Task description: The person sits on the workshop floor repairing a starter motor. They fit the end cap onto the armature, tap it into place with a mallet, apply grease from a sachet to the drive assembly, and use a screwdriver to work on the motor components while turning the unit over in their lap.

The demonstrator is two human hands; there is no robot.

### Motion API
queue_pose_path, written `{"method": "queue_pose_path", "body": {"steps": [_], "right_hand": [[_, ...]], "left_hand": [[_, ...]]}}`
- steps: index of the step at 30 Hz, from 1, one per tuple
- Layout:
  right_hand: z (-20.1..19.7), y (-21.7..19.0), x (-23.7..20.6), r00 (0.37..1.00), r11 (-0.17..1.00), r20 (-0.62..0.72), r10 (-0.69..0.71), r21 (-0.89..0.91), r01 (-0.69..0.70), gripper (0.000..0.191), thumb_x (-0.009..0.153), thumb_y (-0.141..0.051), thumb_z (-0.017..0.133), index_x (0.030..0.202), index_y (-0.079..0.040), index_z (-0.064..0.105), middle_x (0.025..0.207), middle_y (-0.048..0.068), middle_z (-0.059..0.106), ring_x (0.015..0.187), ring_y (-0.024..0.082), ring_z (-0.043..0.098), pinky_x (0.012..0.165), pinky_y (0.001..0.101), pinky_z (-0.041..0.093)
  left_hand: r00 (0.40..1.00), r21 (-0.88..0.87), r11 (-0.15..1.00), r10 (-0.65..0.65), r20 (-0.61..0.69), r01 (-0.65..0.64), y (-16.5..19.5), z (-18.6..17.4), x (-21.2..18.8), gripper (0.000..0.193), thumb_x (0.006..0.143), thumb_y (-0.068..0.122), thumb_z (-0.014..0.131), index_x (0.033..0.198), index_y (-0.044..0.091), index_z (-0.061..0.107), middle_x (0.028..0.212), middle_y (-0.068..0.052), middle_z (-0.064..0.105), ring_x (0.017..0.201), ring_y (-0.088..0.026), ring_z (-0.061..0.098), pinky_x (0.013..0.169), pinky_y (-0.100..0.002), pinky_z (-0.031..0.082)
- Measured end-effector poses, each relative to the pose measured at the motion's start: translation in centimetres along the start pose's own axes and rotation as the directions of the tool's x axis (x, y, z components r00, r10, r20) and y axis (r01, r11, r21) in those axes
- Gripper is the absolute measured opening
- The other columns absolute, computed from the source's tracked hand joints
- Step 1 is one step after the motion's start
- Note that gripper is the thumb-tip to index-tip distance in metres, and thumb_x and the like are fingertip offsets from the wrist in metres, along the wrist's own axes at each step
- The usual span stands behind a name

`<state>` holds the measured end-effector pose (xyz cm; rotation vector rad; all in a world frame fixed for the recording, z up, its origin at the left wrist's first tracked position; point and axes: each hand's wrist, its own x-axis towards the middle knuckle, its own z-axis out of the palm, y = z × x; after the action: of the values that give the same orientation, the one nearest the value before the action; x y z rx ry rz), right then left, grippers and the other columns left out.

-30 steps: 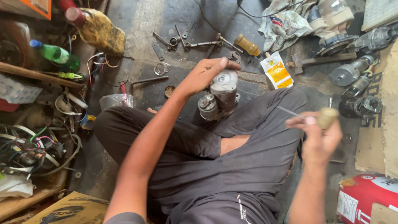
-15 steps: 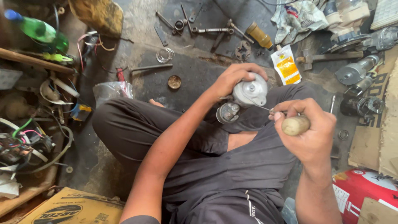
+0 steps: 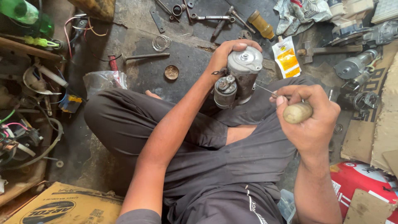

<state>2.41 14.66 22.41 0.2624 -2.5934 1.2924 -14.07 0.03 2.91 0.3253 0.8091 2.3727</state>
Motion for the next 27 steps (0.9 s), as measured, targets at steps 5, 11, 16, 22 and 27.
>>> {"method": "queue_pose_path", "body": {"steps": [5,11,16,22,27], "right_hand": [[0.6,0.1,1.3,0.999,0.996,0.037,-0.010,-0.084,0.014,0.024,0.102,0.008,0.071,0.095,0.001,0.049,0.098,0.016,0.075,0.090,0.018,0.077,0.081,0.0280,0.061],[1.6,0.1,2.3,0.998,0.995,0.056,-0.011,-0.100,0.016,0.025,0.101,0.006,0.072,0.096,0.001,0.049,0.100,0.015,0.074,0.092,0.018,0.077,0.081,0.0275,0.061],[1.8,-0.1,2.4,0.999,0.990,0.052,-0.008,-0.144,0.016,0.026,0.101,0.006,0.073,0.095,0.000,0.049,0.099,0.014,0.075,0.089,0.017,0.076,0.078,0.0263,0.059],[1.4,-0.5,2.4,0.997,0.983,0.076,0.015,-0.181,-0.002,0.026,0.099,0.005,0.074,0.096,-0.001,0.049,0.098,0.013,0.075,0.087,0.017,0.077,0.075,0.0254,0.058],[0.5,-1.2,1.9,0.992,0.982,0.121,0.024,-0.190,-0.001,0.025,0.099,0.005,0.072,0.094,-0.001,0.049,0.100,0.014,0.075,0.091,0.018,0.077,0.079,0.0265,0.059]], "left_hand": [[1.000,0.034,0.999,0.008,0.003,-0.009,0.0,-0.8,0.2,0.045,0.091,0.023,0.049,0.113,-0.010,0.070,0.106,-0.020,0.076,0.097,-0.026,0.075,0.094,-0.035,0.058],[0.999,0.040,0.999,0.032,0.006,-0.032,0.3,-1.0,0.2,0.045,0.091,0.024,0.049,0.112,-0.010,0.071,0.104,-0.020,0.076,0.095,-0.025,0.075,0.093,-0.035,0.058],[0.998,0.085,0.995,0.053,0.013,-0.054,0.8,-0.4,-0.1,0.046,0.092,0.025,0.049,0.111,-0.010,0.072,0.103,-0.019,0.076,0.094,-0.024,0.074,0.091,-0.034,0.058],[0.995,0.178,0.979,0.090,0.050,-0.097,1.6,1.2,-0.8,0.046,0.089,0.025,0.051,0.108,-0.010,0.073,0.102,-0.018,0.077,0.095,-0.024,0.074,0.093,-0.033,0.057],[0.988,0.254,0.957,0.125,0.087,-0.143,1.7,2.5,-1.6,0.044,0.089,0.025,0.053,0.105,-0.010,0.074,0.101,-0.018,0.077,0.094,-0.022,0.073,0.092,-0.032,0.057]]}}
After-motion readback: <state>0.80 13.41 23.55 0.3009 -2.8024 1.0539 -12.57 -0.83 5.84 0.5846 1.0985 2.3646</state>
